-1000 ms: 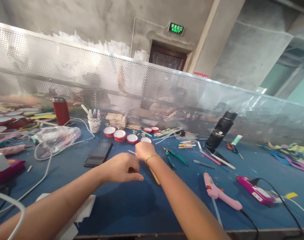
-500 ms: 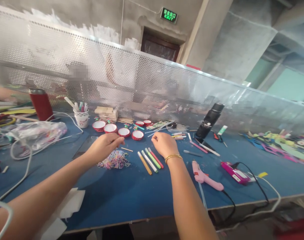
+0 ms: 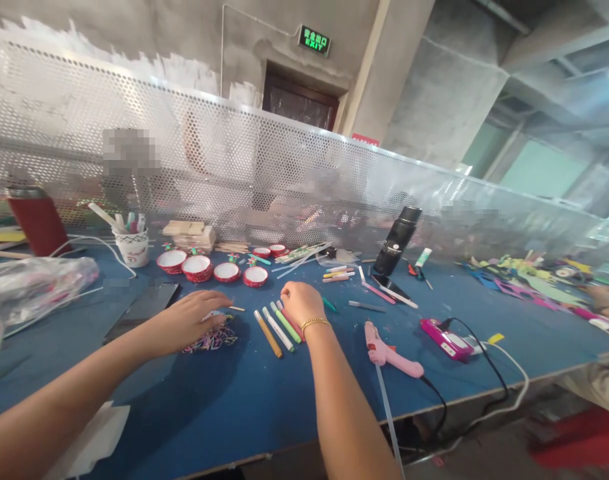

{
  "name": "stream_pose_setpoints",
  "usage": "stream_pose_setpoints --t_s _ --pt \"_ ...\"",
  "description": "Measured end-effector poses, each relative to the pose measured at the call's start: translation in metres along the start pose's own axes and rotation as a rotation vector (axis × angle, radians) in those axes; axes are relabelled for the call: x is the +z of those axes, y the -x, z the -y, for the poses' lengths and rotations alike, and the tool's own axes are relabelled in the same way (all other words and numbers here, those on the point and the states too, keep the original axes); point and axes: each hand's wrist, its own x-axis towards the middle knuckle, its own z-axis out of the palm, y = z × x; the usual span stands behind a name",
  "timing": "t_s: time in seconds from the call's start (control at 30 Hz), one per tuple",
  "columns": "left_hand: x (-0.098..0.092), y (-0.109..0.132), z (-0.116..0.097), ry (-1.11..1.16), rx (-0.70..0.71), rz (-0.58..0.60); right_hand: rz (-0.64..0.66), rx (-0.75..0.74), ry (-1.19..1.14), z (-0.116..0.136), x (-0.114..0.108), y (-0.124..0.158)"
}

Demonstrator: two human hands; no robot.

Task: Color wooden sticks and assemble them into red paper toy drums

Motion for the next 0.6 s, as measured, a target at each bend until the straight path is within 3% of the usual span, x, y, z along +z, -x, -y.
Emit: stream_pose_setpoints --t_s 0.23,0.43,0.6 --pt "0.009 -0.002 0.005 -0.066 -0.151 -0.022 -0.048 -0.104 -0.051 0.013 0.004 0.001" --pt "0.022 -0.004 0.001 0.0 -0.123 0.018 -0.094 -0.118 -0.021 0.014 0.004 0.002" --pt "0.017 0.001 -0.009 -0.141 -0.091 -0.025 -0.113 -0.122 0.072 0.016 -0.01 -0.004"
